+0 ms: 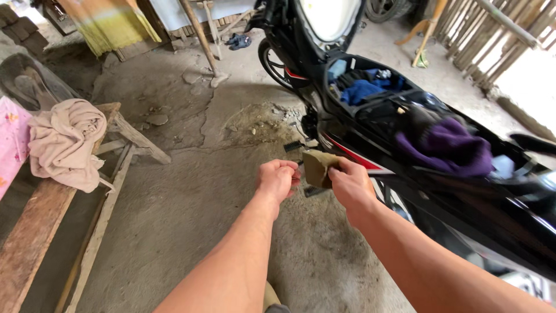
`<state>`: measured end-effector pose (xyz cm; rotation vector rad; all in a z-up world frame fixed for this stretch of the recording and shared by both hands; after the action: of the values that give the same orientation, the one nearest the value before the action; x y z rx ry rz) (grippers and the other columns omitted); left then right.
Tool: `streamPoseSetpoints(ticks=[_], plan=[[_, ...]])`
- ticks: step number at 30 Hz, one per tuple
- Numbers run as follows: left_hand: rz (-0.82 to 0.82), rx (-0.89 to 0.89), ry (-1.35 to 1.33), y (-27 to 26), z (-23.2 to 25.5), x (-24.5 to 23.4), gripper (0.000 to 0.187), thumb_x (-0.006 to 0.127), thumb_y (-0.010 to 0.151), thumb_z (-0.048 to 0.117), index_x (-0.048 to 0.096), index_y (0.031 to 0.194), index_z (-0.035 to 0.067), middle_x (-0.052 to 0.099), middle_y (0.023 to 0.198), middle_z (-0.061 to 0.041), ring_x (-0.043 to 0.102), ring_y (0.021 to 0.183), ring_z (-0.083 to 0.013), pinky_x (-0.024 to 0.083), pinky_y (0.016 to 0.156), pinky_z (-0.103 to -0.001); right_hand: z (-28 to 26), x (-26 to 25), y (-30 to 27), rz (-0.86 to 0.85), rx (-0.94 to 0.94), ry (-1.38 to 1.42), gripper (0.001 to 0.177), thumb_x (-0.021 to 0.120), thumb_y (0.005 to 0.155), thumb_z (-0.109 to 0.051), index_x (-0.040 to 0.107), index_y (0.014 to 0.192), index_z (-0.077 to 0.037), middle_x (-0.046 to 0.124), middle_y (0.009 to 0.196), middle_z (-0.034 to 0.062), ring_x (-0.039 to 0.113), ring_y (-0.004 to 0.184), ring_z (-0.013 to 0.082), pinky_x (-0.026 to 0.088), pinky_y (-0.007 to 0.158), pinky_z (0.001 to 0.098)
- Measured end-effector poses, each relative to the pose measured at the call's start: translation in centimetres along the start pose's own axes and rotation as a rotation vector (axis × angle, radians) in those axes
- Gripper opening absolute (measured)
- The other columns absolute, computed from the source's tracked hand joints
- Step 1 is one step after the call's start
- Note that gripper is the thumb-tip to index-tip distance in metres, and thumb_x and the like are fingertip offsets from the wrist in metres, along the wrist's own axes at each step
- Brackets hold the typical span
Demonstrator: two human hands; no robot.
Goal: The person wipes a motorcycle with a cloth. They move around the bike, cleaning the rear, handlebars, front fork, and side panels.
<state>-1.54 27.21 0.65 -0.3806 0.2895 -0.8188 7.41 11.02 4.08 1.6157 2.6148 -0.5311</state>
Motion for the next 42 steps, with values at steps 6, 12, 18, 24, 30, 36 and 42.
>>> streamPoseSetpoints(ticks=[6,12,18,24,30,36,42], plan=[[-0.020,0.009,-0.072,7.0,1.1,-5.6,0.020,0.054,0.092,0.015,0.072,0.102,0.012,0.076,0.091,-0.002,0.072,0.079,-0.0146,0.055,0.073,-0.037,-3.5,7.7,6.9,-0.046,-0.032,0.219,0.028,0.053,0.099,-0.009,0.072,0.120,-0.006,0.074,0.104,0.0015,0.065,0.092,0.0135,0.054,0.081,0.0297],[-0.006,0.031,-0.130,12.6,4.0,-12.8,0.019,0.054,0.093,0.014,0.072,0.100,0.013,0.075,0.089,-0.001,0.070,0.076,-0.0118,0.053,0.070,-0.033,-9.0,14.6,12.8,0.007,-0.019,0.314,0.023,0.052,0.101,-0.009,0.069,0.117,-0.009,0.072,0.110,0.0023,0.070,0.098,0.0171,0.058,0.085,0.0348],[0.009,-0.011,-0.197,18.1,6.5,-17.5,0.014,0.059,0.093,0.009,0.073,0.095,0.011,0.076,0.085,-0.004,0.070,0.070,-0.0122,0.057,0.064,-0.028,-14.3,19.3,16.8,0.054,-0.081,0.252,0.030,0.048,0.103,-0.012,0.069,0.124,-0.014,0.072,0.114,0.0003,0.071,0.100,0.0146,0.061,0.090,0.0327],[-0.060,0.047,-0.272,26.0,9.9,-17.0,0.013,0.059,0.094,0.012,0.072,0.096,0.010,0.075,0.084,-0.003,0.070,0.069,-0.0117,0.056,0.062,-0.029,-21.2,20.6,22.1,0.277,-0.297,-0.127,0.032,0.050,0.100,-0.010,0.072,0.123,-0.014,0.076,0.109,0.0025,0.069,0.092,0.0132,0.055,0.083,0.0315],[-0.101,0.161,-0.294,36.8,17.2,-16.3,0.017,0.065,0.095,0.019,0.071,0.104,0.007,0.075,0.083,-0.003,0.071,0.069,-0.0136,0.056,0.062,-0.032,-28.7,22.2,30.7,0.401,-0.612,-0.258,0.032,0.050,0.101,-0.011,0.073,0.124,-0.014,0.077,0.101,0.0075,0.070,0.086,0.0185,0.053,0.076,0.0356],[-0.149,0.160,-0.485,47.6,29.2,-12.5,0.037,0.052,0.097,0.033,0.057,0.131,0.019,0.067,0.107,-0.006,0.071,0.080,-0.0189,0.060,0.068,-0.037,-33.2,25.4,40.4,0.497,-0.945,-0.501,0.037,0.059,0.094,-0.008,0.068,0.129,-0.007,0.073,0.101,0.0247,0.072,0.094,0.0385,0.055,0.085,0.0449],[-0.252,0.135,-0.506,54.5,35.3,-8.4,0.044,0.050,0.101,0.047,0.059,0.126,0.012,0.066,0.115,-0.005,0.068,0.092,-0.0203,0.062,0.075,-0.039,-33.4,24.7,49.9,0.418,-0.695,-0.596,0.043,0.057,0.092,-0.012,0.068,0.133,-0.013,0.073,0.098,0.0245,0.071,0.091,0.0404,0.053,0.084,0.0478]])
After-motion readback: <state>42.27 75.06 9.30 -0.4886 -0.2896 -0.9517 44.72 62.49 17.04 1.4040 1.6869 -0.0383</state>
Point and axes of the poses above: each hand's wrist, its own y-axis towards the middle knuckle, its own x-axis out of the palm, z = x × y, the point moved 6 cm from there along y, towards the middle knuckle
